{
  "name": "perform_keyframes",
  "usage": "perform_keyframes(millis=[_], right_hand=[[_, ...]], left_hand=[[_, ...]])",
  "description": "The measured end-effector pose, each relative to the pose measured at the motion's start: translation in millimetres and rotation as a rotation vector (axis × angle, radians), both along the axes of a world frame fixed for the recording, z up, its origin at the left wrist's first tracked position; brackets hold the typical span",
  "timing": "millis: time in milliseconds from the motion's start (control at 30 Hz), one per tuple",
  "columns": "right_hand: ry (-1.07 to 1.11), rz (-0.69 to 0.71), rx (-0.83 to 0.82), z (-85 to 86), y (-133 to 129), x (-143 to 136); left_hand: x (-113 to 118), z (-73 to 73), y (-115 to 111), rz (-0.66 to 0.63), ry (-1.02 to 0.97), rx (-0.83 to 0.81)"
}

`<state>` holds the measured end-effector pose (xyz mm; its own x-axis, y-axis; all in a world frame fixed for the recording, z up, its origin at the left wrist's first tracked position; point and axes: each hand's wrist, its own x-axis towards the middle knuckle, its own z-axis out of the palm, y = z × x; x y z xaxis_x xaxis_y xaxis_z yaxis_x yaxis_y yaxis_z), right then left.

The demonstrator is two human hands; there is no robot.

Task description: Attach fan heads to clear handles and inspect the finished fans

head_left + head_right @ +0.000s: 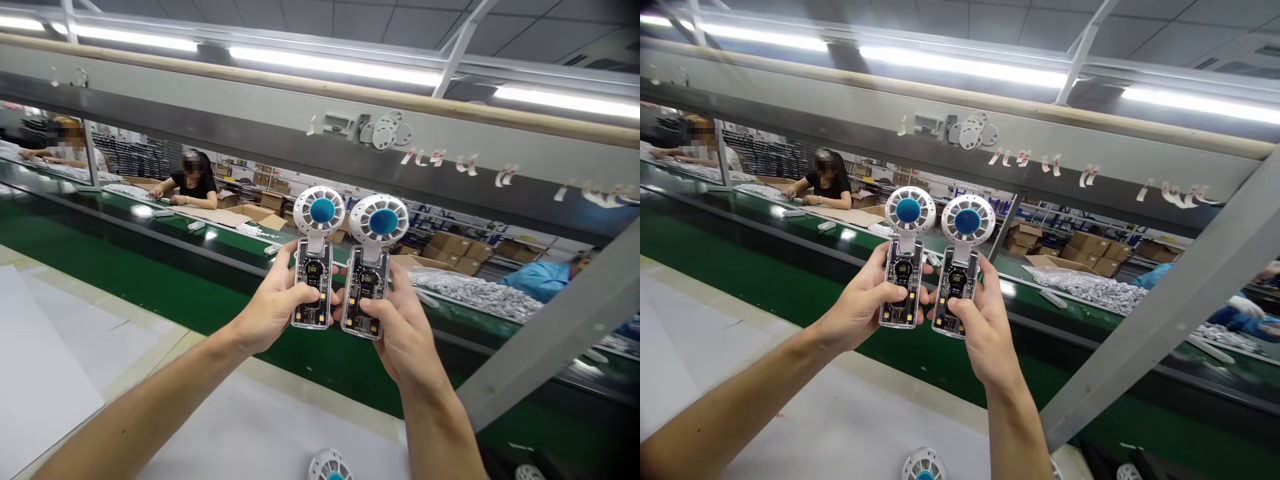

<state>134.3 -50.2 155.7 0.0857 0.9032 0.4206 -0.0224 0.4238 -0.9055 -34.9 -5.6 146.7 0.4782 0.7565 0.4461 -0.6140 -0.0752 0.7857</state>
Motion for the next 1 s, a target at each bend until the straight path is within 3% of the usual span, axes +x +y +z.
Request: perform_keyframes(millis=[267, 500, 1000], right_hand=[[0.024, 0.007, -0.004, 3.7, -4.3, -2.4], [0.013, 0.103, -0.073, 8.1, -11.2, 2.7], [0.032, -0.039, -0.035, 4.0, -2.1, -1.4]], left_hand=[[-0.2, 1.6, -1.5, 0.035, -0.001, -0.058], [-1.1, 0.6, 0.3, 0.060, -0.046, -0.116], [0.3, 3.5, -5.3, 0.116, -0.050, -0.088]])
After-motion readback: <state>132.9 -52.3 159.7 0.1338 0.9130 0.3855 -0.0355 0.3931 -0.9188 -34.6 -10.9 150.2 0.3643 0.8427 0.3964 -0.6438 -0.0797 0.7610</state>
